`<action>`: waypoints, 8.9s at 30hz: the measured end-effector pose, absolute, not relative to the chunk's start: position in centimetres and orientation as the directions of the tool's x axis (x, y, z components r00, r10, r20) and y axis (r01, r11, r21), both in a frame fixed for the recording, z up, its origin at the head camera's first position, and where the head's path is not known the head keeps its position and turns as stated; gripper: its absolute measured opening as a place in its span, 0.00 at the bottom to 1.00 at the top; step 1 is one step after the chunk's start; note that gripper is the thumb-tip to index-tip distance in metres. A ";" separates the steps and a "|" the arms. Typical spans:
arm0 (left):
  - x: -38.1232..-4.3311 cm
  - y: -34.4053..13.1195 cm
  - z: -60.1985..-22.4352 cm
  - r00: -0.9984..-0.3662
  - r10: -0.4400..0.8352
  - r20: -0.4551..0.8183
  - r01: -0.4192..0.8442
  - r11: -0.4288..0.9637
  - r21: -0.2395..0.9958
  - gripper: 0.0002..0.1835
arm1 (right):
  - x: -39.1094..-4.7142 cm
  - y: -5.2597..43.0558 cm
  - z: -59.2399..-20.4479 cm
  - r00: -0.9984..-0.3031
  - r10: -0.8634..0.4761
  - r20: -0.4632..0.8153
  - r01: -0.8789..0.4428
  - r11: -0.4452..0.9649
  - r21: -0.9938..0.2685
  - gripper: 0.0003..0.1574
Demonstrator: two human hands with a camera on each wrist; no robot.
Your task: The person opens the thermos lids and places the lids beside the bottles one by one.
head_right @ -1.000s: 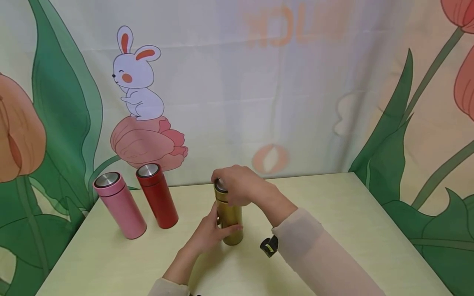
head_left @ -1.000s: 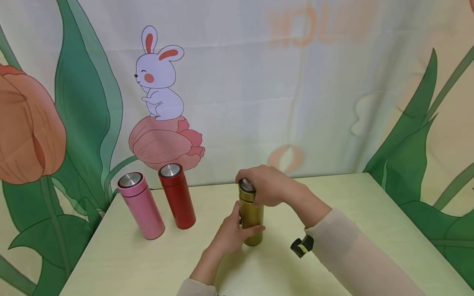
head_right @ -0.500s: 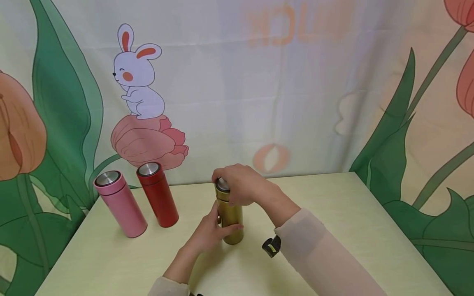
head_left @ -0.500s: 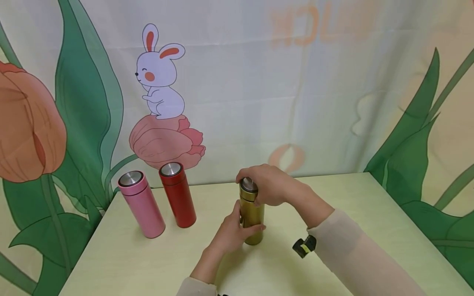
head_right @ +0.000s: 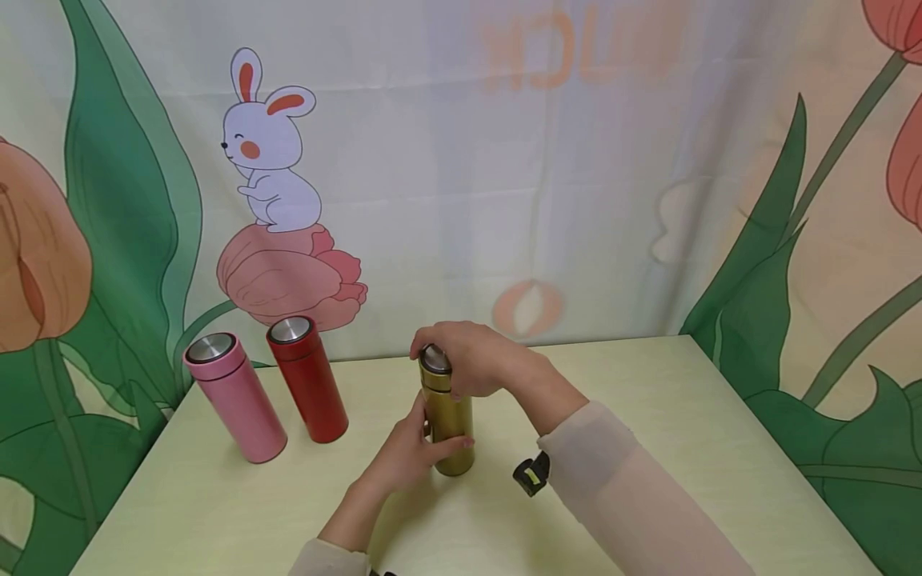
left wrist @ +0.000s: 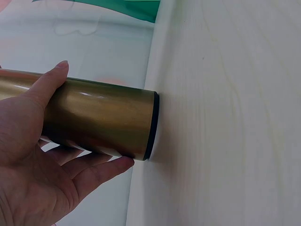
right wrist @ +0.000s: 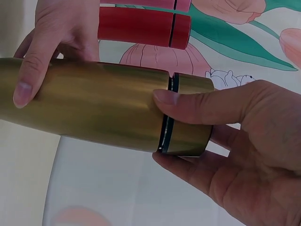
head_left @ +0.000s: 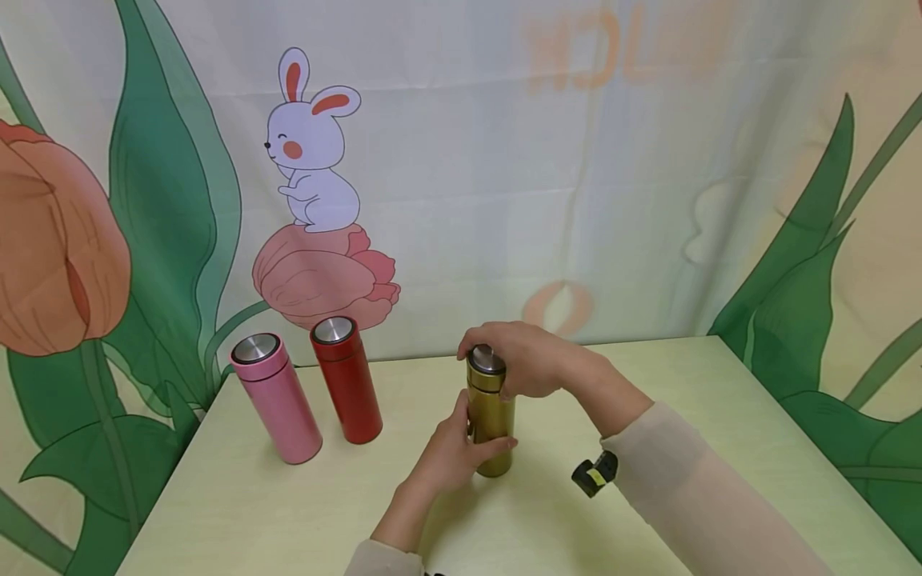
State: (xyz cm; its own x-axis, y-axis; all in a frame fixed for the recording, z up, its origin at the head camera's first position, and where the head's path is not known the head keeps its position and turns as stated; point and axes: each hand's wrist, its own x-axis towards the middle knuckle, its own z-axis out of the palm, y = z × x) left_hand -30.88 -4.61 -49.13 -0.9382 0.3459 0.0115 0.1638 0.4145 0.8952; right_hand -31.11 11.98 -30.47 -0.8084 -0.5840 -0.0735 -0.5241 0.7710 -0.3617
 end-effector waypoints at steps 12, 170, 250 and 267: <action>-30.7 -4.7 -49.0 -0.936 0.353 0.001 0.163 0.428 0.889 0.47 | -30.6 11.6 -30.6 -0.868 -0.487 -0.095 -0.447 0.850 -0.278 0.58; -30.8 -4.9 -49.2 -0.931 0.364 0.015 0.176 0.414 0.893 0.42 | -30.3 10.5 -30.0 -0.880 -0.470 -0.072 -0.425 0.846 -0.322 0.42; -30.6 -4.9 -48.8 -0.932 0.363 0.012 0.176 0.422 0.889 0.47 | -29.5 9.4 -30.4 -0.914 -0.405 0.019 -0.400 0.894 -0.202 0.36; -30.9 -4.9 -48.9 -0.931 0.366 0.000 0.162 0.412 0.897 0.46 | -30.2 10.3 -30.3 -0.881 -0.470 -0.058 -0.431 0.847 -0.313 0.40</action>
State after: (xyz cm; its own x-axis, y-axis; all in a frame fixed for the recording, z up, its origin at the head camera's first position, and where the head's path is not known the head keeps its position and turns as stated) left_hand -30.87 -4.94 -48.94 -0.9305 0.3662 0.0002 0.1622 0.4116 0.8968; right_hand -30.23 10.28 -30.28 -0.8809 -0.4697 -0.0583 -0.4307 0.8466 -0.3128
